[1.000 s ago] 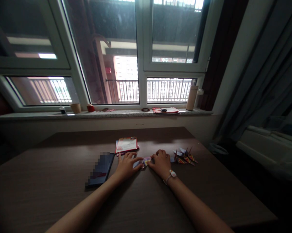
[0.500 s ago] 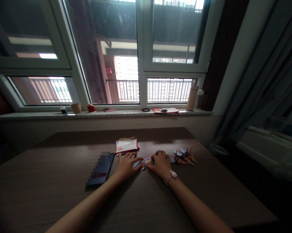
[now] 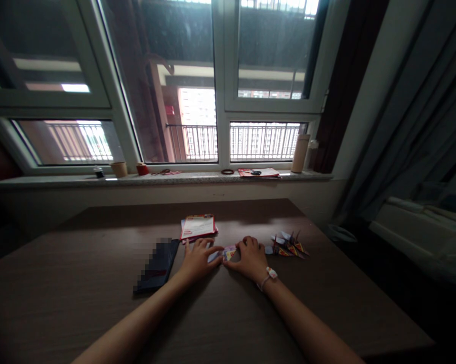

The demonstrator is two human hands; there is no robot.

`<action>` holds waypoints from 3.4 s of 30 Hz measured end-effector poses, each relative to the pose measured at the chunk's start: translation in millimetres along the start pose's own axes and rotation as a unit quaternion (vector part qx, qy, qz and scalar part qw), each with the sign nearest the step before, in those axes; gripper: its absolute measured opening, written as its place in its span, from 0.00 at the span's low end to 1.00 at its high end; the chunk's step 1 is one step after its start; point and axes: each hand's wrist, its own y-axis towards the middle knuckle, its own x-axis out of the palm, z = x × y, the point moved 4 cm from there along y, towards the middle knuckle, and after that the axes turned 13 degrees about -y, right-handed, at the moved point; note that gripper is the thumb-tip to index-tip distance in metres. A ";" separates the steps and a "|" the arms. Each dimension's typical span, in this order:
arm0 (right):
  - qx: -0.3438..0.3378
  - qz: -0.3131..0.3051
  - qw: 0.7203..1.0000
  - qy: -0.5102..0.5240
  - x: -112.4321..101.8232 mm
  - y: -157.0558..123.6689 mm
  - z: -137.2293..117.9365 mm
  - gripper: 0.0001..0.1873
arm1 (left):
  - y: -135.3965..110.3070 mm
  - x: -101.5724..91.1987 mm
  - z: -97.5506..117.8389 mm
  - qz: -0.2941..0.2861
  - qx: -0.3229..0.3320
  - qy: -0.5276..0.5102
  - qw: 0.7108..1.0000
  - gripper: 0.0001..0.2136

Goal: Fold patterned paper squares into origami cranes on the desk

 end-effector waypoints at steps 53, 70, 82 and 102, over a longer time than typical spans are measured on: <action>0.012 0.044 0.999 0.006 7.6 10.6 -14.1 0.12 | -10.4 -9.2 -1.4 -0.007 -0.062 0.042 0.997 0.14; 0.013 0.022 0.999 -0.023 6.1 -0.4 -28.8 0.34 | -7.1 -9.4 -7.1 -0.019 -0.092 -0.006 0.996 0.13; -0.012 0.048 0.999 0.020 8.8 -1.5 -16.5 0.27 | -5.5 -9.2 -13.6 -0.019 -0.077 -0.017 0.997 0.13; -0.110 0.030 0.978 0.174 10.3 6.8 3.2 0.06 | -12.2 -2.0 -4.6 0.004 -0.047 0.018 0.999 0.16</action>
